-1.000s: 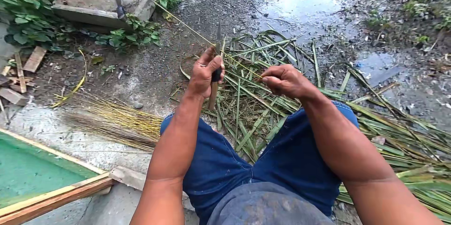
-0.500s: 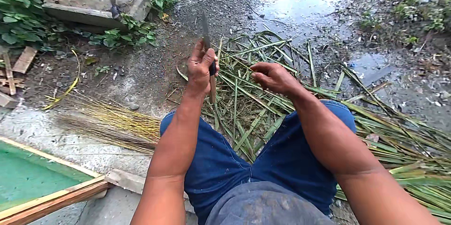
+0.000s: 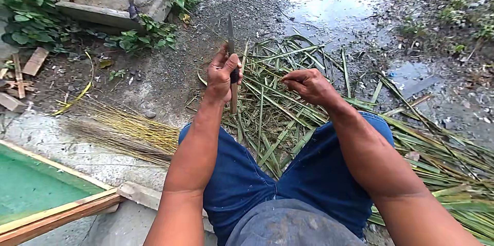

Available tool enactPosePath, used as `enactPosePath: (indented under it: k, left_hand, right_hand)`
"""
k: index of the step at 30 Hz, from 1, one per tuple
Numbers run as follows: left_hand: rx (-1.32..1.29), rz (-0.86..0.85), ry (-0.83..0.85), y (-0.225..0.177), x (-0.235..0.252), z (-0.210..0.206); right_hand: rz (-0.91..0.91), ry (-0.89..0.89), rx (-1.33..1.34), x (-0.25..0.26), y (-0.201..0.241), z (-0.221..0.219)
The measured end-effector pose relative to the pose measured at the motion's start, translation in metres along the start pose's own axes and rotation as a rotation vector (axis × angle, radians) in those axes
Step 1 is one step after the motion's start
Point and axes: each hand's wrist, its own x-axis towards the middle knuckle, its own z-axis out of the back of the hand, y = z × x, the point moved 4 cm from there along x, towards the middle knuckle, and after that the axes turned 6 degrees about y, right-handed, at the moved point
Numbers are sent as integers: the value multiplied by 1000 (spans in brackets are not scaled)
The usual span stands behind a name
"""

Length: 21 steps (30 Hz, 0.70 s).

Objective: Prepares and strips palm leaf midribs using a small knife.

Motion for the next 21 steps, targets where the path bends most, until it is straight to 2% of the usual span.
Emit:
enactPosePath:
  k: [5, 14, 18, 21]
  left_hand:
    - [-21, -28, -155, -17, 14, 40]
    - [-74, -111, -284, -39, 14, 85]
    - [-42, -121, -253, -40, 10, 79]
    - [7, -105, -246, -36, 11, 67]
  right_hand:
    - [-35, 76, -7, -11, -5, 13]
    - [-109, 100, -135, -54, -7, 62]
    - [-205, 49, -145, -71, -8, 91]
    - [-253, -38, -128, -68, -8, 97]
